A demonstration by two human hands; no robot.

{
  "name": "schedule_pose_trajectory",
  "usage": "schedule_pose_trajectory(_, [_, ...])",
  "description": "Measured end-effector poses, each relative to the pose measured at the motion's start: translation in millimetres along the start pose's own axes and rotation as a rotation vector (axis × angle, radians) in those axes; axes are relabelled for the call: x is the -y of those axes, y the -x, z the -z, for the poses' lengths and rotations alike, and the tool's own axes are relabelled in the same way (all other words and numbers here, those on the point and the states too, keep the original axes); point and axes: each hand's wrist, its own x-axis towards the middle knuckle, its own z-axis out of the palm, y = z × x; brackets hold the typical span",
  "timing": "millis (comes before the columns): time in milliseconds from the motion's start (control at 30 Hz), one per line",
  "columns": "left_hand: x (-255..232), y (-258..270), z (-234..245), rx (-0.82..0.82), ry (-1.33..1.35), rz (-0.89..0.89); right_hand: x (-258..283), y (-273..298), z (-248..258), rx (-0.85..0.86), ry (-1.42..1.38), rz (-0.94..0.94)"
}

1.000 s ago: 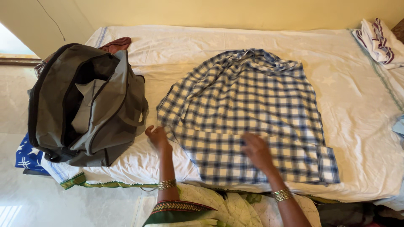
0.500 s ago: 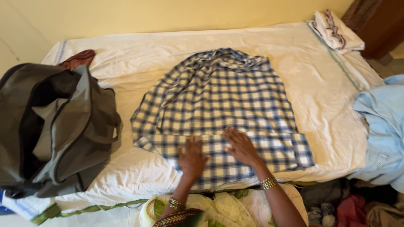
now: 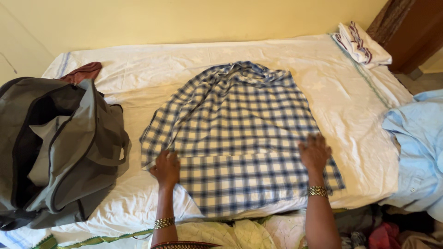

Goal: The person buttons a checkered shirt on a bed, smooths the fabric, and folds the sleeves and body of the shirt into a compact rectangle.

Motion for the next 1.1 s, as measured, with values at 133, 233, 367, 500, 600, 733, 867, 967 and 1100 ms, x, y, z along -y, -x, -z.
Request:
schedule_pose_trajectory(133, [26,-15,33,-0.352,0.206,0.398,-11,-8,-1,-0.254,-0.071,-0.207])
schedule_pose_trajectory(233, [27,-17,41,-0.451,0.214,0.508,-12,-7,4,-0.089,-0.037,-0.37])
schedule_pose_trajectory(367, [25,-20,32,-0.278,0.262,0.544,-8,-4,-5,-0.202,-0.036,-0.212])
schedule_pose_trajectory(500, [44,-28,15,-0.263,0.389,0.473,-14,-13,-7,-0.219,-0.167,-0.232])
schedule_pose_trajectory(600, [64,-33,1,-0.432,0.316,0.429,-18,-14,-8,-0.212,-0.165,-0.286])
schedule_pose_trajectory(733, [78,-32,3,-0.502,0.309,0.446,-24,-18,4,-0.29,-0.084,-0.268])
schedule_pose_trajectory(867, [93,-26,11,-0.459,0.428,0.592,-50,3,17,-0.378,0.013,-0.222])
schedule_pose_trajectory(967, [91,-27,17,-0.47,0.416,0.554,-55,9,16,-0.307,-0.001,-0.247])
schedule_pose_trajectory(1100, [68,-40,42,-0.54,0.505,0.495,-44,8,10,-0.157,0.018,-0.272])
